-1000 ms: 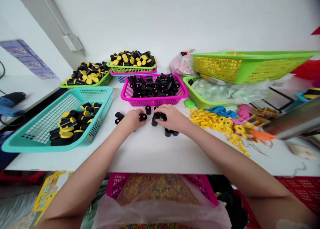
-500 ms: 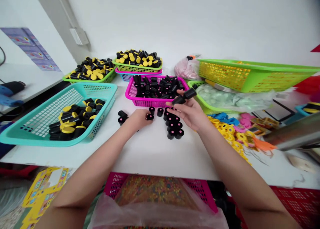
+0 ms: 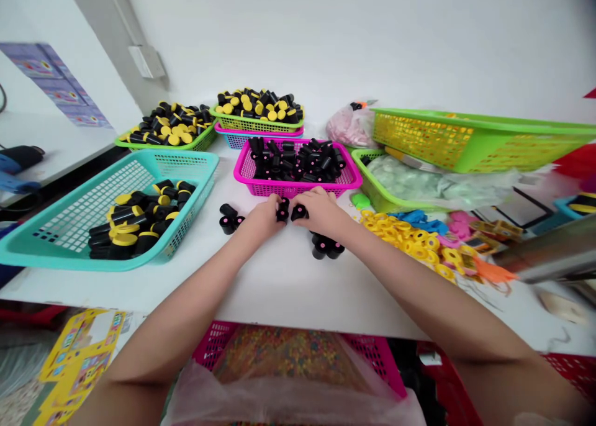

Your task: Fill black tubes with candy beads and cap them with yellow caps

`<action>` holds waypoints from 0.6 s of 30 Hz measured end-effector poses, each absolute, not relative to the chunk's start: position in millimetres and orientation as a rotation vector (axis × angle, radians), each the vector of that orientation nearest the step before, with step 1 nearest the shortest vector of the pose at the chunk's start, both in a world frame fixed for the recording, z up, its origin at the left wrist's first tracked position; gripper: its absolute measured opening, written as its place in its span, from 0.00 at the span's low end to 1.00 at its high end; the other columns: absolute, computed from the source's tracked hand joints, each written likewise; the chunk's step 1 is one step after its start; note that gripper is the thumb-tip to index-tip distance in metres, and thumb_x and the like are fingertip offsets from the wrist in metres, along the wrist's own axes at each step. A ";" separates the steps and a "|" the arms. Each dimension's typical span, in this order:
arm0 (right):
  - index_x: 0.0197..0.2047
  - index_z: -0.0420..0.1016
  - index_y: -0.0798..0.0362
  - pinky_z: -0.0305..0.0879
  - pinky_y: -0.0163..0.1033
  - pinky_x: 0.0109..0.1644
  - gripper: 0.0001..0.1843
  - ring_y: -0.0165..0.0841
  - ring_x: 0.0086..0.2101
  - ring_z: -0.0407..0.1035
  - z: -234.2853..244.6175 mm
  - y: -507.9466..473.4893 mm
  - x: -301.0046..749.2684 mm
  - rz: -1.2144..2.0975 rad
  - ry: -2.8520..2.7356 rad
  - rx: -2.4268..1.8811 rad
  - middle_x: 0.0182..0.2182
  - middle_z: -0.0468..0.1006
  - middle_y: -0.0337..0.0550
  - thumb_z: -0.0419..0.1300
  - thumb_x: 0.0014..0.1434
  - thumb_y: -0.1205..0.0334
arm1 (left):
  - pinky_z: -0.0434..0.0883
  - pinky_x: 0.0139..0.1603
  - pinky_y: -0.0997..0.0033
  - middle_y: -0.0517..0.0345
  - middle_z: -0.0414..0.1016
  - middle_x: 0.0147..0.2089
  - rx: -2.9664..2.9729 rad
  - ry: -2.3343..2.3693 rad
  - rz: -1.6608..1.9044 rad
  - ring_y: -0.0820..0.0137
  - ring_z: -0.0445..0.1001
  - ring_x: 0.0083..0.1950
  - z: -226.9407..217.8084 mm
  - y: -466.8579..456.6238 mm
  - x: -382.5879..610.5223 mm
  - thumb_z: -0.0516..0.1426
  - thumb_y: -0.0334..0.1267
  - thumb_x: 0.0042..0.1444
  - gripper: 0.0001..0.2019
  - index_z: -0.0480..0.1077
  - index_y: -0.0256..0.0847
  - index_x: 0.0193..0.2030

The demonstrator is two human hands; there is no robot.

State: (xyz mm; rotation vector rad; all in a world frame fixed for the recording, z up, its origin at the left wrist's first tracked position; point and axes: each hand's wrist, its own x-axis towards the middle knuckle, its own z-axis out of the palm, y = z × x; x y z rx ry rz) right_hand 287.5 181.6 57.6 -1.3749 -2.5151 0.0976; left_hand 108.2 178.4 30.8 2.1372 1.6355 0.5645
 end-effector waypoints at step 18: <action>0.48 0.72 0.56 0.64 0.41 0.45 0.14 0.38 0.42 0.71 62.2 139.2 243.4 0.383 -2.564 -1.155 0.43 0.76 0.50 0.58 0.61 0.59 | 0.60 0.60 0.50 0.53 0.72 0.58 2.483 1.772 0.040 0.50 0.61 0.63 68.5 153.9 13.2 0.58 0.38 0.55 0.20 0.70 0.47 0.56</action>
